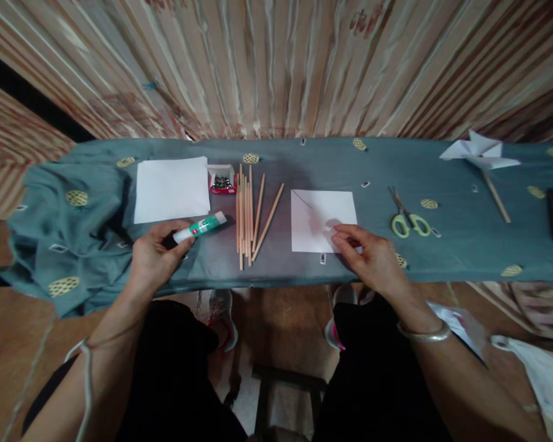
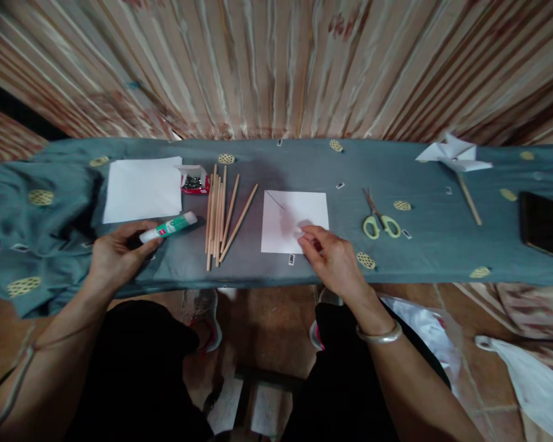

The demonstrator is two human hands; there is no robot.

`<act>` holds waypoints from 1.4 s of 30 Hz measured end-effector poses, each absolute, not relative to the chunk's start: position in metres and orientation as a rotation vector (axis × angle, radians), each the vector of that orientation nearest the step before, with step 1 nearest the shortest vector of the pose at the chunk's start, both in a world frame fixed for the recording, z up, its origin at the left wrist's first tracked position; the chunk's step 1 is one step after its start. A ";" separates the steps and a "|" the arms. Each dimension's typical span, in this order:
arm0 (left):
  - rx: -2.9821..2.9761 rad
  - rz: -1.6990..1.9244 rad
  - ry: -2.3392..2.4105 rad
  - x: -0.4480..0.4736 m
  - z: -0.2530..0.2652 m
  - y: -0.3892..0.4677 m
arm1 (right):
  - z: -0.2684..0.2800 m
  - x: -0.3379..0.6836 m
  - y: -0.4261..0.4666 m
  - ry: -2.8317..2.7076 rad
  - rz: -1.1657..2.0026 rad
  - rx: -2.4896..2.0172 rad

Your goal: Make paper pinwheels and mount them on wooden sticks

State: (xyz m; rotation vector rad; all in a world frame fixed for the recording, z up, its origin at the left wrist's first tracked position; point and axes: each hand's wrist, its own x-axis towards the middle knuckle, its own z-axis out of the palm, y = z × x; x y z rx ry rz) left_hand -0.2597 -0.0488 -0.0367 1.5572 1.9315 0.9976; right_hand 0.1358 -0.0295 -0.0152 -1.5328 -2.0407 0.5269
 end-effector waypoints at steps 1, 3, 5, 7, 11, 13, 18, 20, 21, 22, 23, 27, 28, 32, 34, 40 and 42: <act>1.620 0.956 1.976 -0.261 -0.038 -0.048 | -0.016 0.139 -0.030 -2.069 0.486 -1.524; 1.734 0.885 2.062 -0.262 -0.036 -0.047 | -0.017 0.144 -0.032 -2.130 0.388 -1.495; 1.841 0.859 2.119 -0.262 -0.031 -0.047 | -0.019 0.148 -0.034 -2.180 0.281 -1.455; 1.993 0.904 2.183 -0.257 -0.021 -0.048 | -0.022 0.150 -0.036 -2.218 0.198 -1.407; 2.400 1.073 2.008 -0.218 -0.001 -0.054 | -0.028 0.150 -0.040 -2.309 0.141 -1.331; 2.532 0.990 1.670 -0.183 0.002 -0.056 | -0.029 0.149 -0.041 -2.336 0.120 -1.319; 2.623 0.904 1.088 -0.104 -0.013 -0.048 | -0.029 0.145 -0.041 -2.333 0.092 -1.342; 2.639 0.859 1.081 -0.087 -0.022 -0.040 | -0.029 0.143 -0.041 -2.341 0.107 -1.344; 2.640 0.843 1.081 -0.082 -0.026 -0.036 | -0.029 0.143 -0.041 -2.345 0.115 -1.343; 2.630 0.829 1.088 -0.079 -0.028 -0.031 | -0.029 0.142 -0.041 -2.349 0.119 -1.342; 2.613 0.817 1.090 -0.077 -0.031 -0.026 | -0.029 0.142 -0.041 -2.353 0.116 -1.343; 2.490 0.849 1.106 -0.077 -0.034 -0.014 | -0.030 0.149 -0.039 -2.377 0.011 -1.353; 2.468 0.858 1.116 -0.078 -0.034 -0.012 | -0.030 0.152 -0.038 -2.388 -0.020 -1.353; 2.453 0.805 1.109 -0.078 -0.035 -0.008 | -0.030 0.165 -0.035 -2.376 -0.061 -1.383; 2.463 0.765 1.084 -0.077 -0.037 -0.007 | -0.029 0.167 -0.036 -2.330 -0.012 -1.407; 2.462 0.780 1.076 -0.073 -0.036 -0.003 | -0.025 0.148 -0.040 -2.342 0.161 -1.374; 2.430 0.785 1.073 -0.072 -0.034 -0.001 | -0.024 0.140 -0.039 -2.387 0.140 -1.365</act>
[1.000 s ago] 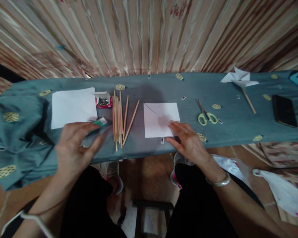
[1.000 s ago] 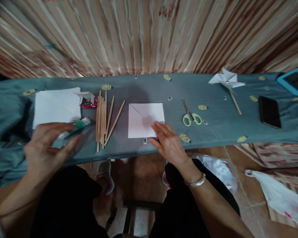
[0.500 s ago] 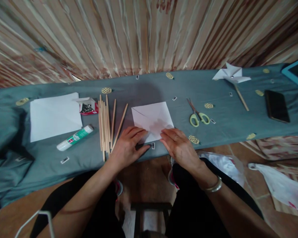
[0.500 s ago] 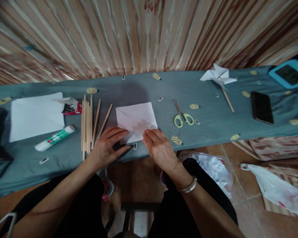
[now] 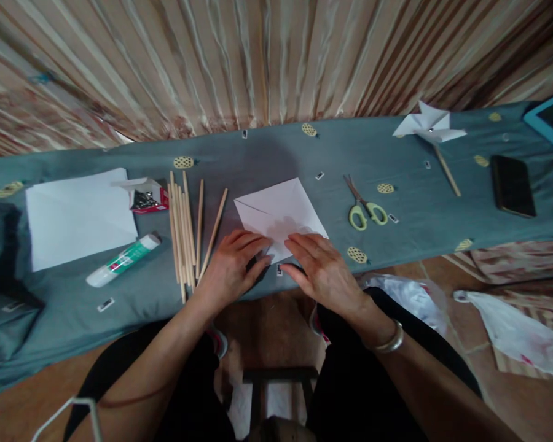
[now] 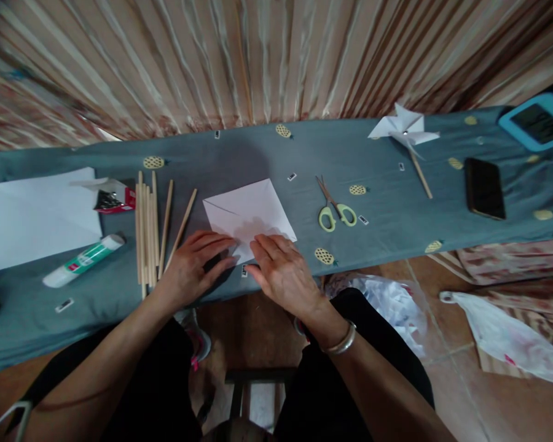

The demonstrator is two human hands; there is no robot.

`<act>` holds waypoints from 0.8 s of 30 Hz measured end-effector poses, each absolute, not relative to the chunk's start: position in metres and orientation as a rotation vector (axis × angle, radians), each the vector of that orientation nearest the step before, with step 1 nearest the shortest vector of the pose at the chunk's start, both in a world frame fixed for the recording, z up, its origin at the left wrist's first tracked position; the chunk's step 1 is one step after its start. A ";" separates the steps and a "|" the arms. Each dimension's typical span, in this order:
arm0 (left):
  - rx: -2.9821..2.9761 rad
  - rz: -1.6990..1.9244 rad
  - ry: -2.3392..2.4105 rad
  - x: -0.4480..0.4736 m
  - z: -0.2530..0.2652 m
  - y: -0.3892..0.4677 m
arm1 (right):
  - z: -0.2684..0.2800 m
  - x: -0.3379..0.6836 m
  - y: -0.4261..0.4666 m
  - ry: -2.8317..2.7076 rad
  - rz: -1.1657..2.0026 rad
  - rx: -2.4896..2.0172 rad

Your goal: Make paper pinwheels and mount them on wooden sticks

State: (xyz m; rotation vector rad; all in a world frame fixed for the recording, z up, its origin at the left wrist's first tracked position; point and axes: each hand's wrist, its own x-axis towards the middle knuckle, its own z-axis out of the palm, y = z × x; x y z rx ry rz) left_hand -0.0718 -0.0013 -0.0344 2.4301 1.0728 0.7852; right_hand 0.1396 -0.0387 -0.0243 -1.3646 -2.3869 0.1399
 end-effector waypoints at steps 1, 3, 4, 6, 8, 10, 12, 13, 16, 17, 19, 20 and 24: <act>2.410 0.787 1.073 -0.071 -0.034 0.000 | -0.024 0.136 -0.038 -2.412 0.124 -1.363; 2.378 0.791 1.074 -0.071 -0.033 0.002 | -0.025 0.131 -0.036 -2.450 0.100 -1.368; 2.367 0.797 1.073 -0.071 -0.033 0.003 | -0.025 0.130 -0.036 -2.459 0.092 -1.373; 2.348 0.803 1.071 -0.072 -0.033 0.004 | -0.026 0.129 -0.035 -2.464 0.066 -1.382; 2.324 0.808 1.064 -0.074 -0.034 0.005 | -0.026 0.129 -0.035 -2.456 0.035 -1.376; 2.288 0.814 1.057 -0.075 -0.035 0.005 | -0.026 0.131 -0.036 -2.436 0.034 -1.354; 2.258 0.812 1.040 -0.076 -0.034 0.005 | -0.025 0.133 -0.036 -2.411 0.061 -1.335; 2.247 0.800 1.030 -0.076 -0.033 0.005 | -0.025 0.134 -0.036 -2.402 0.083 -1.332; 2.213 0.758 1.013 -0.075 -0.030 0.004 | -0.024 0.137 -0.035 -2.399 0.161 -1.334; 2.194 0.759 1.017 -0.075 -0.029 0.004 | -0.024 0.138 -0.034 -2.400 0.182 -1.337; 2.143 0.784 1.040 -0.076 -0.029 0.005 | -0.025 0.138 -0.033 -2.403 0.202 -1.339; 2.119 0.793 1.054 -0.076 -0.030 0.005 | -0.025 0.138 -0.032 -2.408 0.201 -1.335; 2.086 0.804 1.072 -0.077 -0.032 0.007 | -0.025 0.135 -0.029 -2.481 0.172 -1.279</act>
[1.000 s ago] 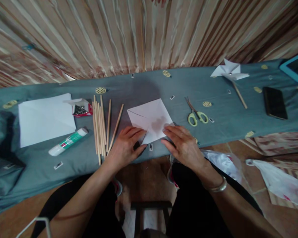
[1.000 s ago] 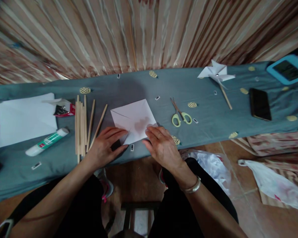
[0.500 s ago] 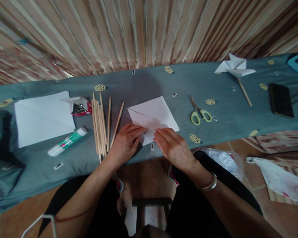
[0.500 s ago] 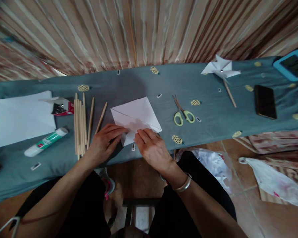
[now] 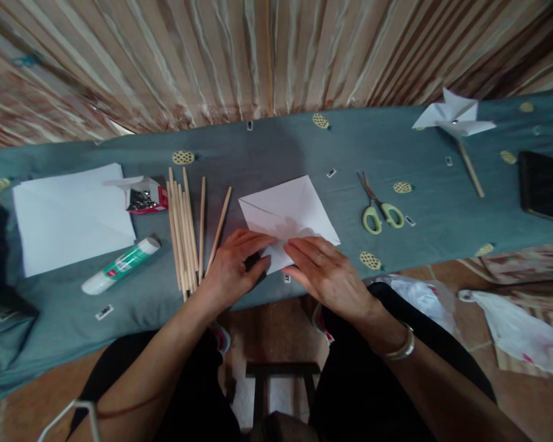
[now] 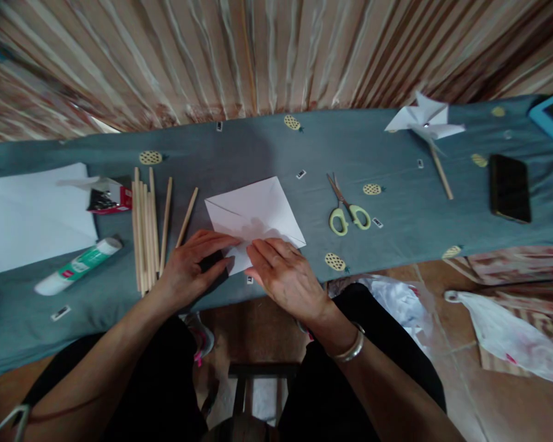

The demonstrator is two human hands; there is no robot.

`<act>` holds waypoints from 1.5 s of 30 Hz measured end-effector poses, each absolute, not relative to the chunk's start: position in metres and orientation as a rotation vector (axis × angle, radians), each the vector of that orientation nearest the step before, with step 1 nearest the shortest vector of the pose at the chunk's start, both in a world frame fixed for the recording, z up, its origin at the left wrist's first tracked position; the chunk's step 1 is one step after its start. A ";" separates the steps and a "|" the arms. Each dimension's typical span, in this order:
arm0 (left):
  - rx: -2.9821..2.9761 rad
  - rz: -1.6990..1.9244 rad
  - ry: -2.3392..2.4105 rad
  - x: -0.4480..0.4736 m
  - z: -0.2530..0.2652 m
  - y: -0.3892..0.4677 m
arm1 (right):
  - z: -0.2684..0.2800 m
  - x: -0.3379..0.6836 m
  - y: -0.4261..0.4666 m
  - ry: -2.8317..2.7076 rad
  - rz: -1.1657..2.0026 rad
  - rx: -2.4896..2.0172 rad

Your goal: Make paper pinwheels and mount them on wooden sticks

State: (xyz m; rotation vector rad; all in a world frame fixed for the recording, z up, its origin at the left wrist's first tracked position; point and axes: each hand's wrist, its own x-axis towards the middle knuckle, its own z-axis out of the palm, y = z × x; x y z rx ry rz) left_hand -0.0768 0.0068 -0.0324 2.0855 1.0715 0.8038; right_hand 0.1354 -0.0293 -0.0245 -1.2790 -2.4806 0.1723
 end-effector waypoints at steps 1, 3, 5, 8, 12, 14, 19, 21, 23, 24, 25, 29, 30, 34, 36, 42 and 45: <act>2.084 0.803 1.070 -0.077 -0.033 0.007 | -0.025 0.135 -0.029 -2.502 0.152 -1.261; 2.079 0.799 1.064 -0.077 -0.032 0.008 | -0.025 0.134 -0.030 -2.527 0.088 -1.233; 2.073 0.791 1.060 -0.078 -0.031 0.008 | -0.026 0.134 -0.032 -2.537 0.014 -1.194; 2.073 0.796 1.058 -0.078 -0.031 0.008 | -0.027 0.133 -0.034 -2.536 -0.008 -1.166; 2.086 0.844 1.050 -0.075 -0.030 0.005 | -0.024 0.129 -0.036 -2.450 0.159 -1.238; 2.098 0.899 1.042 -0.073 -0.028 0.000 | -0.021 0.128 -0.037 -2.317 0.284 -1.270; 2.195 0.946 1.051 -0.066 -0.024 -0.016 | -0.017 0.134 -0.044 -2.022 0.513 -1.343; 2.247 0.920 1.042 -0.063 -0.026 -0.021 | -0.017 0.136 -0.047 -1.985 0.542 -1.388; 2.286 0.903 1.013 -0.060 -0.029 -0.023 | -0.018 0.138 -0.048 -1.958 0.538 -1.430; 2.297 0.893 0.999 -0.059 -0.031 -0.024 | -0.018 0.138 -0.048 -1.947 0.535 -1.454; 2.306 0.883 0.988 -0.058 -0.033 -0.025 | -0.018 0.138 -0.047 -1.936 0.535 -1.482; 2.334 0.856 0.986 -0.055 -0.037 -0.026 | -0.015 0.138 -0.044 -1.922 0.584 -1.608; 2.339 0.850 0.985 -0.055 -0.037 -0.026 | -0.015 0.137 -0.043 -1.918 0.598 -1.633; 2.364 0.842 0.954 -0.055 -0.036 -0.024 | -0.015 0.136 -0.040 -1.882 0.616 -1.701; 2.371 0.844 0.963 -0.055 -0.036 -0.022 | -0.016 0.134 -0.039 -1.864 0.612 -1.715; 2.380 0.832 0.977 -0.055 -0.035 -0.022 | -0.015 0.133 -0.035 -1.840 0.591 -1.746; 2.389 0.796 0.955 -0.054 -0.036 -0.023 | -0.015 0.133 -0.033 -1.858 0.579 -1.749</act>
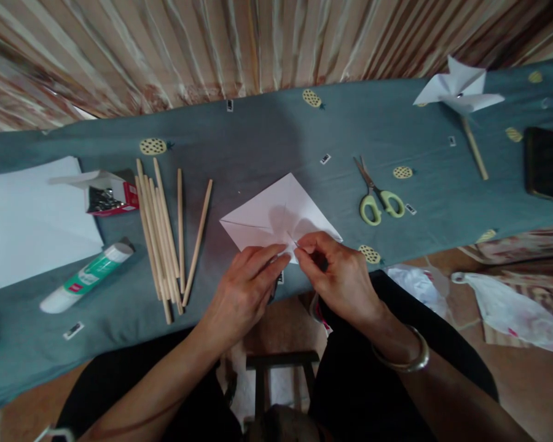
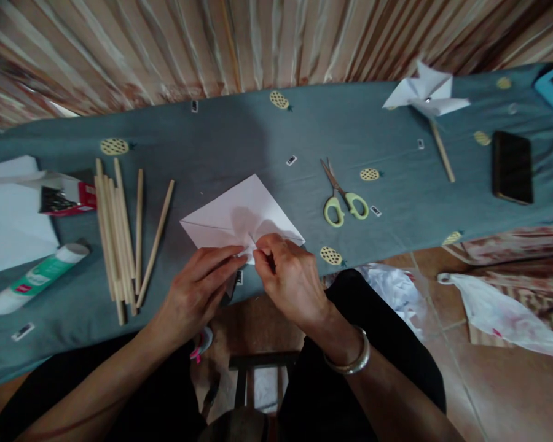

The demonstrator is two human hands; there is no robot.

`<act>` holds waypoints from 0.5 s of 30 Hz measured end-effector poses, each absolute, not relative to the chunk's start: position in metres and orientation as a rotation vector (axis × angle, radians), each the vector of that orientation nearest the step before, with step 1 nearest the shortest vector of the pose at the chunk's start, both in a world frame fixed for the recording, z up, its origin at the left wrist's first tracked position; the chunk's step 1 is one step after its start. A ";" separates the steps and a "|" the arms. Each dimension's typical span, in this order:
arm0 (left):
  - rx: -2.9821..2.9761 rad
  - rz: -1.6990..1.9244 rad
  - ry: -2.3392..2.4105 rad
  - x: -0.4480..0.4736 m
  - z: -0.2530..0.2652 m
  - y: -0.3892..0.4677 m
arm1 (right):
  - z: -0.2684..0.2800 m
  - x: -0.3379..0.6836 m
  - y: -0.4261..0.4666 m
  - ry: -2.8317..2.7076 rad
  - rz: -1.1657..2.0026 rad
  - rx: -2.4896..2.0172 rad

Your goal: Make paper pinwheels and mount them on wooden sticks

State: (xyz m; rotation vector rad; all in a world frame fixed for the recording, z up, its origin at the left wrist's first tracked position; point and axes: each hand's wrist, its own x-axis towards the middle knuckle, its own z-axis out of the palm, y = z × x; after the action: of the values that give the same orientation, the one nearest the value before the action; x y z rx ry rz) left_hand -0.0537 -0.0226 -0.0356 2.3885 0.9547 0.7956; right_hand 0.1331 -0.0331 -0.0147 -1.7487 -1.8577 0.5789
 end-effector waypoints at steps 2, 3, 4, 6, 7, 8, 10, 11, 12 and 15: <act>2.401 0.763 0.952 -0.053 -0.036 -0.023 | -0.015 0.133 -0.032 -1.869 0.574 -1.751; 2.409 0.748 0.953 -0.053 -0.036 -0.023 | -0.015 0.133 -0.032 -1.875 0.571 -1.753; 2.416 0.737 0.955 -0.052 -0.036 -0.022 | -0.015 0.133 -0.032 -1.880 0.570 -1.757; 2.427 0.724 0.957 -0.052 -0.036 -0.022 | -0.015 0.133 -0.031 -1.886 0.564 -1.767; 2.433 0.724 0.955 -0.052 -0.036 -0.022 | -0.014 0.133 -0.031 -1.889 0.560 -1.772; 2.437 0.724 0.952 -0.051 -0.037 -0.022 | -0.014 0.133 -0.030 -1.894 0.559 -1.778; 2.442 0.727 0.948 -0.051 -0.037 -0.022 | -0.013 0.133 -0.030 -1.901 0.560 -1.788; 2.443 0.726 0.948 -0.051 -0.037 -0.022 | -0.013 0.133 -0.030 -1.903 0.563 -1.789; 2.441 0.724 0.951 -0.051 -0.038 -0.022 | -0.013 0.133 -0.029 -1.905 0.569 -1.791; 2.428 0.742 0.953 -0.050 -0.038 -0.022 | -0.012 0.133 -0.028 -1.911 0.589 -1.792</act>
State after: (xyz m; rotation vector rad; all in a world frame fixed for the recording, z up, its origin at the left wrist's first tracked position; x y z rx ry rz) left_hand -0.0503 -0.0218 -0.0376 2.4275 0.9529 0.7418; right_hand 0.1332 -0.0283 -0.0123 -1.7920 -1.9114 0.5890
